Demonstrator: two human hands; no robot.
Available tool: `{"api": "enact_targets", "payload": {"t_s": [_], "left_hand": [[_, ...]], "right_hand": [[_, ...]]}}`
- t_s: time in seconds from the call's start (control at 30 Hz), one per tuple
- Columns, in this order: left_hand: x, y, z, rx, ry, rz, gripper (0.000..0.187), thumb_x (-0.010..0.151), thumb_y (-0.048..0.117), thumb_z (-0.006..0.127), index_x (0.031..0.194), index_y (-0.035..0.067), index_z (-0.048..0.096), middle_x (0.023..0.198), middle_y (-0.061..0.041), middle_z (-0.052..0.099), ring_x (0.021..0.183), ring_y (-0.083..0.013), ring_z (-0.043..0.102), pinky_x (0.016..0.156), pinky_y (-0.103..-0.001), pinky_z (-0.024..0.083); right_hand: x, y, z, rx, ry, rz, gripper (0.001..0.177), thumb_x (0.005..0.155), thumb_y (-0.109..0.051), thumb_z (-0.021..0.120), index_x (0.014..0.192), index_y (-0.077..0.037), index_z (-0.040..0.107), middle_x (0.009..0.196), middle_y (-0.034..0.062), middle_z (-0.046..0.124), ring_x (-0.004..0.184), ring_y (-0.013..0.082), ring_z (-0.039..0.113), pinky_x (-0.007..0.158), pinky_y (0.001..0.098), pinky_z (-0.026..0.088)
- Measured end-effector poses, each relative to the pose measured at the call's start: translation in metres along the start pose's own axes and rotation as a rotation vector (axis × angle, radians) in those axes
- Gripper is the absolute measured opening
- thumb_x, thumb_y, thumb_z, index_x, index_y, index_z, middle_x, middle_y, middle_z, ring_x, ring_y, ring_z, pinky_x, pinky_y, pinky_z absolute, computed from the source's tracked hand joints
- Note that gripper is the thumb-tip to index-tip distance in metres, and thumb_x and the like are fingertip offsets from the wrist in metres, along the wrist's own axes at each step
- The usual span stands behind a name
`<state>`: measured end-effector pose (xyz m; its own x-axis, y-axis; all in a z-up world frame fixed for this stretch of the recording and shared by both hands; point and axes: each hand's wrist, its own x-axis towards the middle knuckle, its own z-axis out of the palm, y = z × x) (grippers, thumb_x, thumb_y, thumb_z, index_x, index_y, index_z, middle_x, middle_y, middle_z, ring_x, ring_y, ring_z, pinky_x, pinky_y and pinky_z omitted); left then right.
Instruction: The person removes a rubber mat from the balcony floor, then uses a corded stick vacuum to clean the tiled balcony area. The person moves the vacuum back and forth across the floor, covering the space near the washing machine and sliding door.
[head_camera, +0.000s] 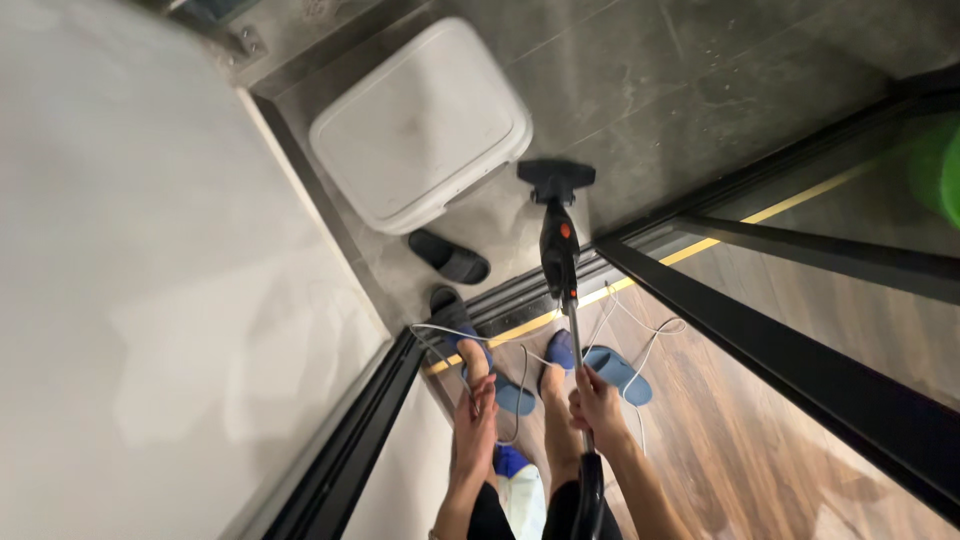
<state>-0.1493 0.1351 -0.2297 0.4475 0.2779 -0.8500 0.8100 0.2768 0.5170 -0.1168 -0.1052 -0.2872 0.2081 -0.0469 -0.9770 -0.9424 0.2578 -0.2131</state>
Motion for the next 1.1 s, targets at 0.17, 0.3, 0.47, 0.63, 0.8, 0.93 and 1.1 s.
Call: {"api": "enact_targets", "payload": {"t_s": [0.17,0.3,0.47,0.63,0.8,0.93,1.1], "left_hand": [[0.005,-0.017,-0.005,-0.072,-0.007,0.006,0.036,0.109,0.034,0.065,0.134,0.009,0.074,0.108,0.002,0.067,0.087,-0.0077,0.055,0.08,-0.027,0.05],[0.007,-0.057,0.002,-0.225,-0.006,0.052,0.036,0.108,0.031,0.069,0.134,0.007,0.074,0.109,0.002,0.069,0.09,-0.0022,0.059,0.08,-0.02,0.05],[-0.002,-0.097,0.004,-0.362,0.019,0.088,0.033,0.109,0.029,0.072,0.131,0.005,0.072,0.107,0.002,0.064,0.082,-0.0039,0.05,0.07,-0.022,0.044],[-0.001,-0.102,0.002,-0.43,0.1,0.079,0.033,0.106,0.031,0.073,0.13,0.007,0.069,0.108,0.004,0.065,0.082,-0.0018,0.054,0.071,-0.02,0.047],[-0.005,-0.091,-0.006,-0.497,0.149,0.101,0.035,0.105,0.031,0.075,0.124,0.001,0.069,0.106,0.003,0.073,0.078,-0.0025,0.055,0.066,-0.02,0.047],[-0.016,-0.075,-0.021,-0.421,0.141,0.139,0.036,0.107,0.03,0.073,0.127,0.0,0.073,0.09,0.001,0.06,0.071,-0.0042,0.05,0.059,-0.021,0.041],[-0.032,-0.052,-0.037,-0.367,0.152,0.047,0.038,0.108,0.032,0.068,0.131,0.003,0.073,0.089,0.003,0.056,0.069,-0.0041,0.044,0.056,-0.023,0.038]], "right_hand": [[-0.069,0.019,-0.008,-0.254,0.064,0.083,0.036,0.114,-0.035,0.06,0.118,-0.002,0.072,0.061,0.0035,0.039,0.045,0.0145,0.033,0.04,0.0342,0.026],[-0.09,0.018,0.003,-0.468,0.06,0.183,0.03,0.113,-0.037,0.056,0.129,-0.017,0.072,0.062,0.002,0.045,0.048,0.0135,0.037,0.042,0.0327,0.03],[-0.071,0.017,0.018,-0.611,-0.059,0.134,0.031,0.114,-0.035,0.054,0.128,-0.011,0.068,0.063,-0.0014,0.053,0.046,0.0135,0.042,0.04,0.0339,0.033],[-0.045,0.003,0.025,-0.638,-0.157,0.137,0.036,0.115,-0.041,0.057,0.122,-0.006,0.065,0.059,-0.0003,0.045,0.042,0.0115,0.038,0.038,0.0323,0.026],[-0.031,0.007,0.052,-0.637,-0.252,0.132,0.027,0.113,-0.035,0.06,0.122,-0.013,0.07,0.061,-0.0042,0.044,0.044,0.0074,0.039,0.039,0.03,0.025],[-0.014,0.043,0.082,-0.431,-0.171,0.194,0.021,0.113,-0.036,0.062,0.113,-0.015,0.064,0.063,-0.0061,0.041,0.045,0.0059,0.037,0.039,0.0278,0.025],[0.002,0.077,0.082,-0.138,-0.24,0.189,0.021,0.113,-0.035,0.062,0.104,-0.017,0.058,0.065,-0.0047,0.038,0.044,0.0065,0.032,0.038,0.0278,0.022]]}}
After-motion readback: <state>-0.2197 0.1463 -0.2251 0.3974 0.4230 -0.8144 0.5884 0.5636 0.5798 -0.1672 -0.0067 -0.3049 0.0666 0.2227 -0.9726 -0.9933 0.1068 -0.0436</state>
